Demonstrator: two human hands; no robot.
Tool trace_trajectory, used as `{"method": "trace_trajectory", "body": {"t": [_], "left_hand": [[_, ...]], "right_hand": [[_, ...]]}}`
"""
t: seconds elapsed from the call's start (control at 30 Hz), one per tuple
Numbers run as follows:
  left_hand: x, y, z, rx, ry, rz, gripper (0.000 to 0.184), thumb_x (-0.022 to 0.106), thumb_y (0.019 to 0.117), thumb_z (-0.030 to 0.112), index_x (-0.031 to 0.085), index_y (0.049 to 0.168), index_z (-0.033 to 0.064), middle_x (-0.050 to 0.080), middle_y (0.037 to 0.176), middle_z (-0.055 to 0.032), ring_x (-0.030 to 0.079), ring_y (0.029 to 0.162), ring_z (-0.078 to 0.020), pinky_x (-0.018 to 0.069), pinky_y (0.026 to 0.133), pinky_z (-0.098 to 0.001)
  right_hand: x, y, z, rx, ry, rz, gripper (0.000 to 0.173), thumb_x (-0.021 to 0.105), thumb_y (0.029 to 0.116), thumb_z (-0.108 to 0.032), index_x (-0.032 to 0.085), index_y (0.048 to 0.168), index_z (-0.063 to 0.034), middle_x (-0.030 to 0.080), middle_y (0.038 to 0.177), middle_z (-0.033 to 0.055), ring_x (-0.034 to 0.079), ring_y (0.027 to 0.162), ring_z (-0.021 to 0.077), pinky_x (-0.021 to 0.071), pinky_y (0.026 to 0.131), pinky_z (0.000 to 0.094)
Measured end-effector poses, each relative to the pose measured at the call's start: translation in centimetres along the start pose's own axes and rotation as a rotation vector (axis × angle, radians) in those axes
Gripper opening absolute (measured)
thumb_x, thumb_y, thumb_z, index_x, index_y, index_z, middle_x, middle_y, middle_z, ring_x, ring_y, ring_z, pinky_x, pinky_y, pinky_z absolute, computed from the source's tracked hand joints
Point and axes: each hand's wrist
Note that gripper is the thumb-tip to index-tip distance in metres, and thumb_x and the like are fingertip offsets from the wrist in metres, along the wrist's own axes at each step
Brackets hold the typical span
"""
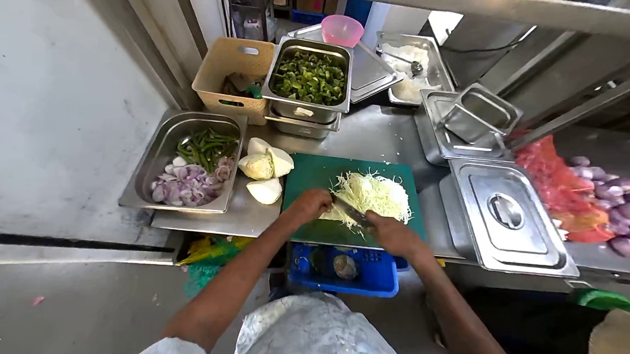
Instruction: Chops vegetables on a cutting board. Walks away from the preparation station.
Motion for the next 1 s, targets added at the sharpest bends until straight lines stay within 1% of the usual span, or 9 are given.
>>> {"method": "trace_trajectory", "body": {"t": [0.07,0.13,0.2,0.33,0.5,0.67,0.8,0.93,1.0], "left_hand": [[0.3,-0.2,-0.1,0.008,-0.002,0.019,0.011,0.066,0.0961,0.005,0.076,0.098,0.0010,0.073,0.107,-0.0138,0.069,0.108,-0.0284,0.0532,0.102,-0.0468],[0.2,-0.1,-0.1,0.006,0.015,0.000,0.011,0.066,0.0959,0.005,0.076,0.098,0.0020,0.073,0.107,-0.0129,0.069,0.107,-0.0276,0.0542,0.101,-0.0465],[-0.1,0.2,0.1,0.001,0.022,-0.021,0.011,0.066,0.0962,0.004,0.076,0.098,0.0018,0.072,0.107,-0.0131,0.069,0.106,-0.0273,0.0541,0.101,-0.0465],[-0.1,0.1,0.1,0.012,0.017,0.002,0.011,0.066,0.0965,0.005,0.076,0.097,0.0007,0.072,0.104,-0.0138,0.069,0.105,-0.0284,0.0542,0.100,-0.0466],[-0.1,0.1,0.2,0.006,0.031,-0.005,0.011,0.066,0.0971,0.006,0.076,0.097,0.0017,0.073,0.103,-0.0124,0.069,0.104,-0.0270,0.0545,0.100,-0.0458],[0.0,0.1,0.1,0.005,0.013,0.007,0.012,0.066,0.0966,0.005,0.076,0.097,0.0007,0.073,0.106,-0.0136,0.069,0.106,-0.0278,0.0536,0.101,-0.0461],[0.1,0.0,0.3,-0.004,0.024,-0.016,0.011,0.066,0.0966,0.005,0.076,0.097,0.0014,0.073,0.105,-0.0130,0.069,0.105,-0.0275,0.0541,0.101,-0.0462],[0.2,0.2,-0.2,0.039,0.011,0.013,0.011,0.066,0.0966,0.006,0.076,0.095,0.0009,0.073,0.102,-0.0132,0.069,0.103,-0.0274,0.0545,0.099,-0.0463],[0.3,0.4,-0.2,0.038,-0.011,0.034,0.010,0.066,0.0956,0.004,0.076,0.095,0.0013,0.073,0.102,-0.0130,0.069,0.104,-0.0274,0.0541,0.100,-0.0464]], "right_hand": [[0.7,0.1,-0.4,0.033,-0.023,0.003,0.031,0.053,0.1062,-0.027,0.054,0.136,-0.0202,0.071,0.105,0.0182,0.070,0.097,0.0402,0.0548,0.080,0.0630],[3.6,2.7,-1.4,0.030,0.055,0.000,0.043,0.054,0.1058,-0.024,0.047,0.148,-0.0177,0.070,0.112,0.0225,0.070,0.102,0.0434,0.0552,0.085,0.0651],[4.0,4.0,-1.5,-0.001,0.079,-0.003,0.040,0.051,0.1077,-0.026,0.045,0.146,-0.0167,0.069,0.109,0.0224,0.070,0.100,0.0429,0.0556,0.084,0.0637],[0.1,0.2,-0.3,0.007,-0.014,-0.018,0.027,0.051,0.1073,-0.027,0.055,0.133,-0.0190,0.070,0.104,0.0178,0.070,0.097,0.0391,0.0549,0.081,0.0622],[3.8,3.8,-1.9,0.014,0.078,-0.005,0.041,0.053,0.1063,-0.025,0.046,0.146,-0.0176,0.070,0.110,0.0224,0.070,0.100,0.0435,0.0553,0.083,0.0647],[-0.3,-0.1,-0.5,0.021,-0.033,-0.031,0.029,0.052,0.1070,-0.026,0.054,0.135,-0.0186,0.070,0.106,0.0186,0.070,0.099,0.0399,0.0547,0.082,0.0621],[4.3,3.6,-2.0,0.023,0.082,-0.013,0.045,0.053,0.1069,-0.025,0.044,0.150,-0.0163,0.069,0.113,0.0236,0.069,0.103,0.0444,0.0551,0.086,0.0649],[0.9,1.0,-1.0,0.004,0.013,-0.020,0.032,0.051,0.1072,-0.026,0.053,0.138,-0.0174,0.070,0.108,0.0202,0.070,0.100,0.0413,0.0548,0.084,0.0635],[0.1,-0.1,-0.6,0.035,-0.028,-0.026,0.030,0.051,0.1068,-0.026,0.053,0.135,-0.0178,0.070,0.107,0.0187,0.070,0.099,0.0400,0.0548,0.082,0.0624]]}}
Point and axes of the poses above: each hand's wrist, its own y-axis towards the middle knuckle, its own x-axis out of the palm, z = x × y
